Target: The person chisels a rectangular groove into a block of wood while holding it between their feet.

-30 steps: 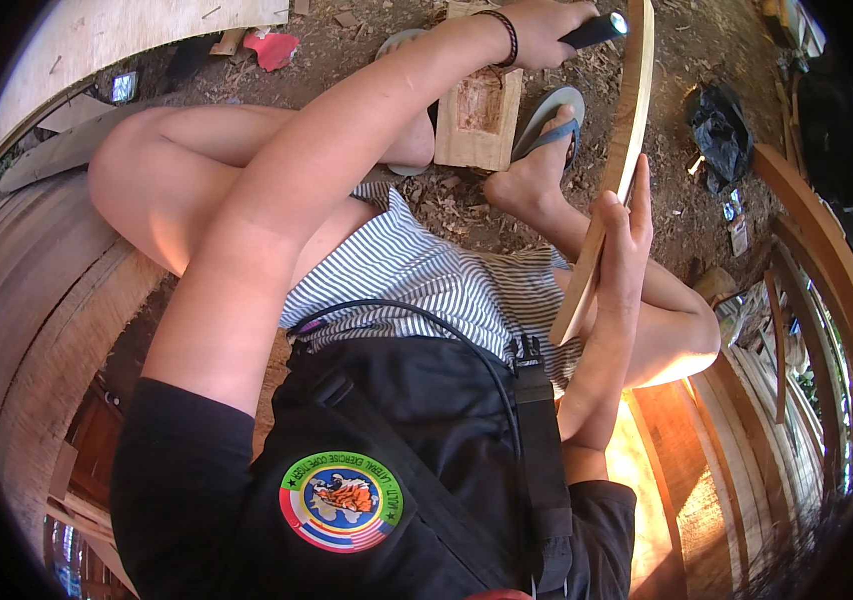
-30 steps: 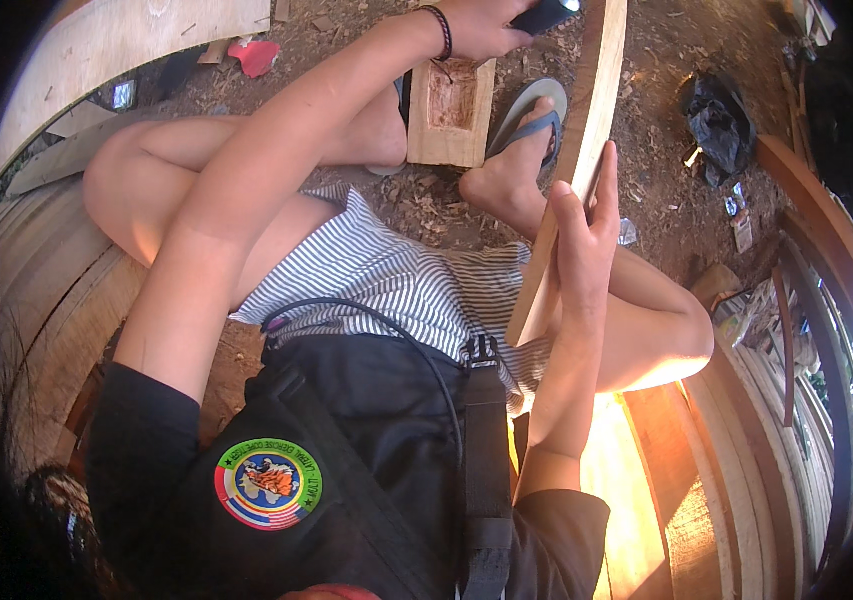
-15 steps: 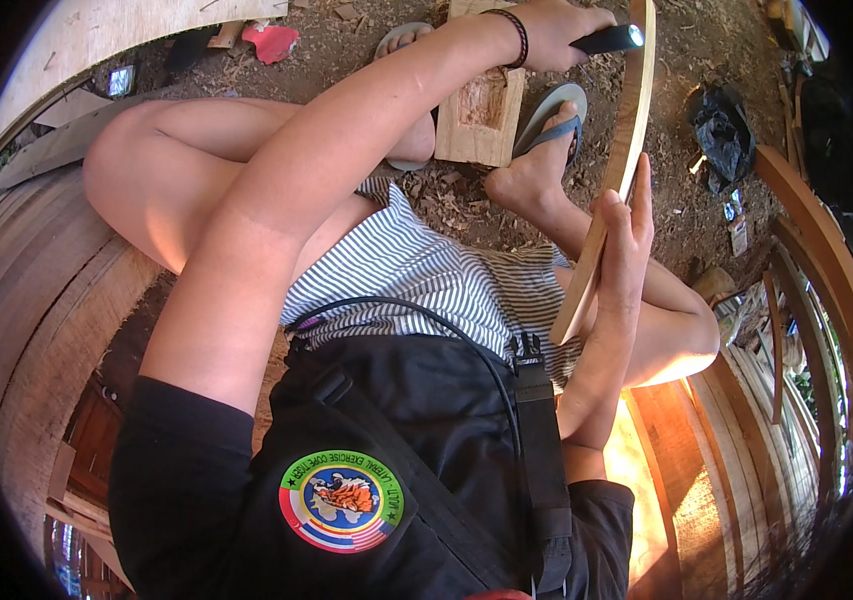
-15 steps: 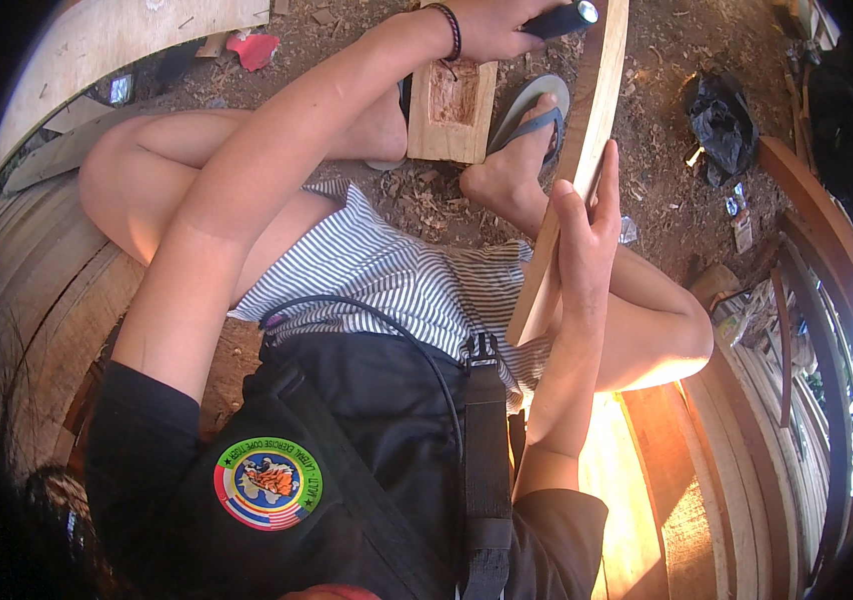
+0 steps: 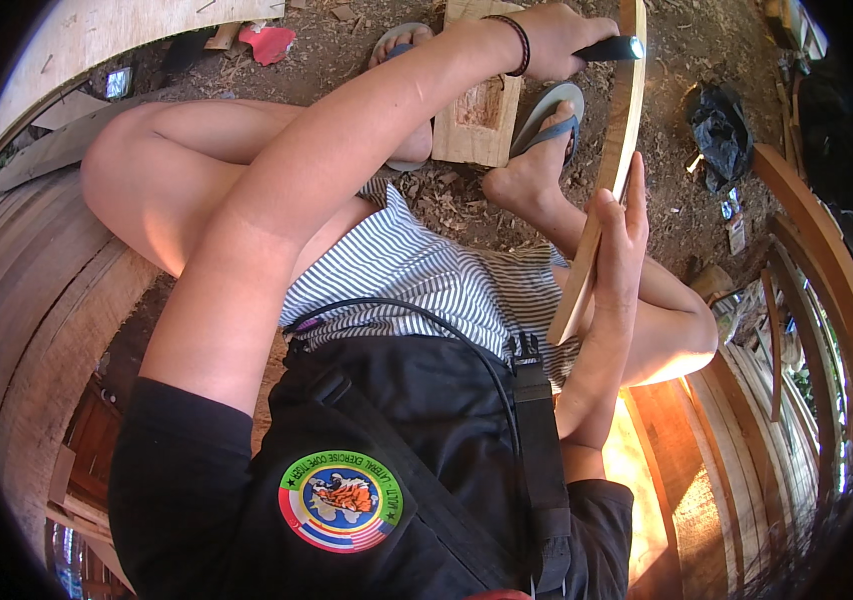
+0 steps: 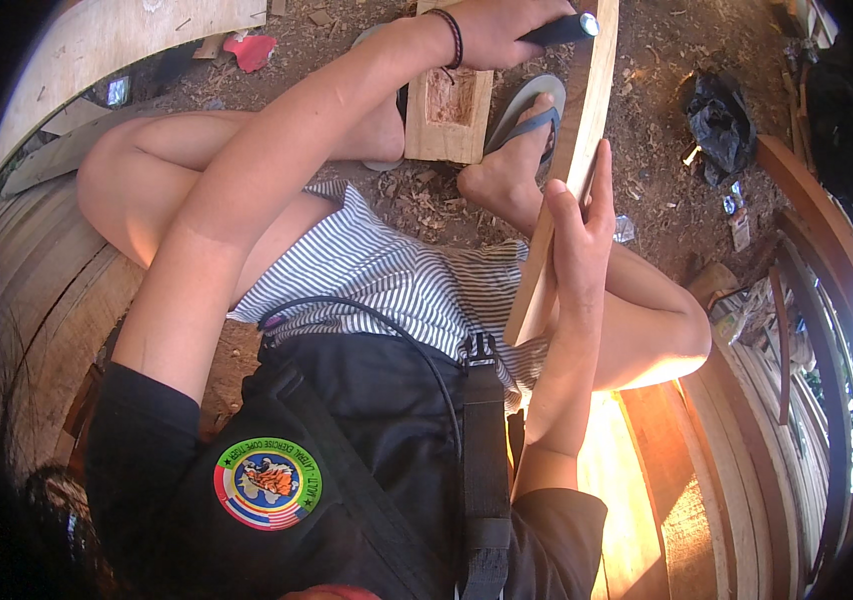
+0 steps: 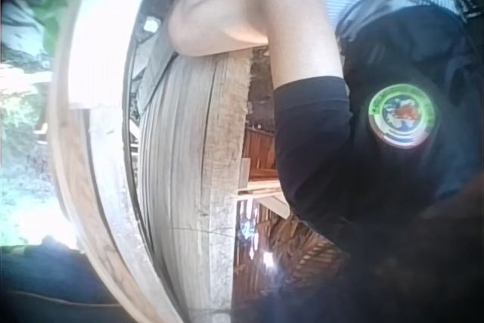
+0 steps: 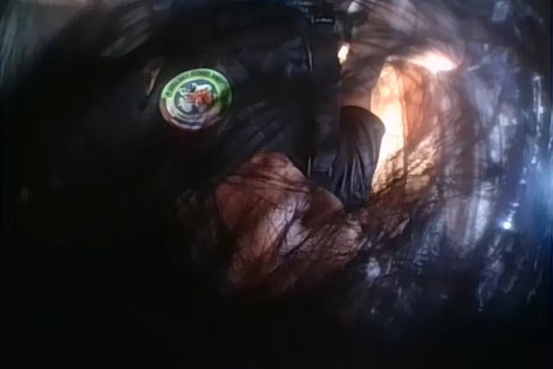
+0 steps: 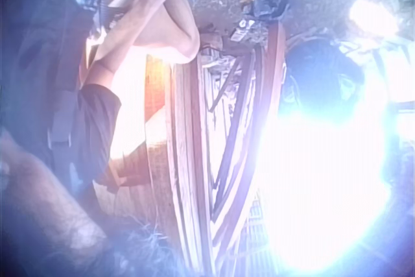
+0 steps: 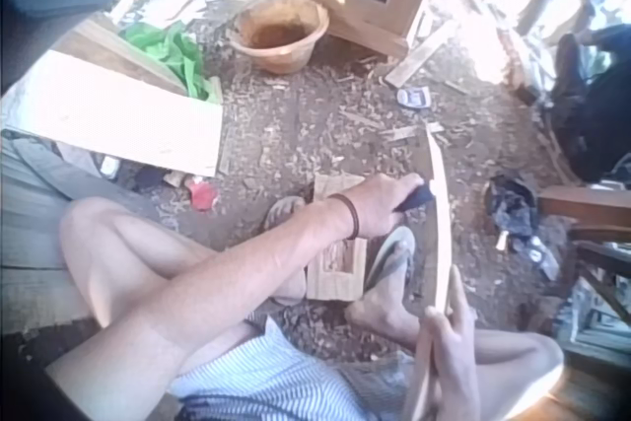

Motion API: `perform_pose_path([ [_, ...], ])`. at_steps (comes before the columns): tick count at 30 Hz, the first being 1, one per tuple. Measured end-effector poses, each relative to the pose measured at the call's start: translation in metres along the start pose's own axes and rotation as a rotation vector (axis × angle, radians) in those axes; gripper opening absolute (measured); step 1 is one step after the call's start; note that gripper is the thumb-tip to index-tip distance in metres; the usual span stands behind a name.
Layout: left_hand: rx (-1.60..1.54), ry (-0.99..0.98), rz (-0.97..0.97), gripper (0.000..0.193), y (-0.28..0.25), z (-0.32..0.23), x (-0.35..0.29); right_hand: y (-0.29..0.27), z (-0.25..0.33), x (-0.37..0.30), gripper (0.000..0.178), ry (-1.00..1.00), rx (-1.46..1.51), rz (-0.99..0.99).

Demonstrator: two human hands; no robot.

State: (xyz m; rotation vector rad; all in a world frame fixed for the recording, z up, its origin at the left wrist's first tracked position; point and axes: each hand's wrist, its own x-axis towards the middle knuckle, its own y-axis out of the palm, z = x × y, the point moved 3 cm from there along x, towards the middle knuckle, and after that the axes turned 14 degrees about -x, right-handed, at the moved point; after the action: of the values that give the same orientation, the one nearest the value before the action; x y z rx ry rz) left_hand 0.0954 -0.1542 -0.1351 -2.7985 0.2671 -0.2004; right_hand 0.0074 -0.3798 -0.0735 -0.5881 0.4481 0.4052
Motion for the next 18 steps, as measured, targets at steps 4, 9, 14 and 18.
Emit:
perform_pose_path([
  [4,0.003,0.027,-0.016,0.035,0.0004,-0.0003,-0.0019,0.0005,0.0018,0.0000,0.073,0.009,-0.005,0.003],
  [9,0.000,0.012,-0.014,0.035,-0.0007,-0.0010,-0.0028,0.0009,0.0008,0.0007,0.073,-0.004,-0.001,-0.001],
  [14,-0.029,0.053,-0.029,0.034,-0.0024,-0.0007,-0.0037,0.0013,0.0018,0.0003,0.073,0.008,-0.017,0.004],
  [18,-0.032,0.068,-0.050,0.033,-0.0032,-0.0038,-0.0026,0.0000,0.0010,0.0004,0.073,-0.001,-0.015,-0.004],
])
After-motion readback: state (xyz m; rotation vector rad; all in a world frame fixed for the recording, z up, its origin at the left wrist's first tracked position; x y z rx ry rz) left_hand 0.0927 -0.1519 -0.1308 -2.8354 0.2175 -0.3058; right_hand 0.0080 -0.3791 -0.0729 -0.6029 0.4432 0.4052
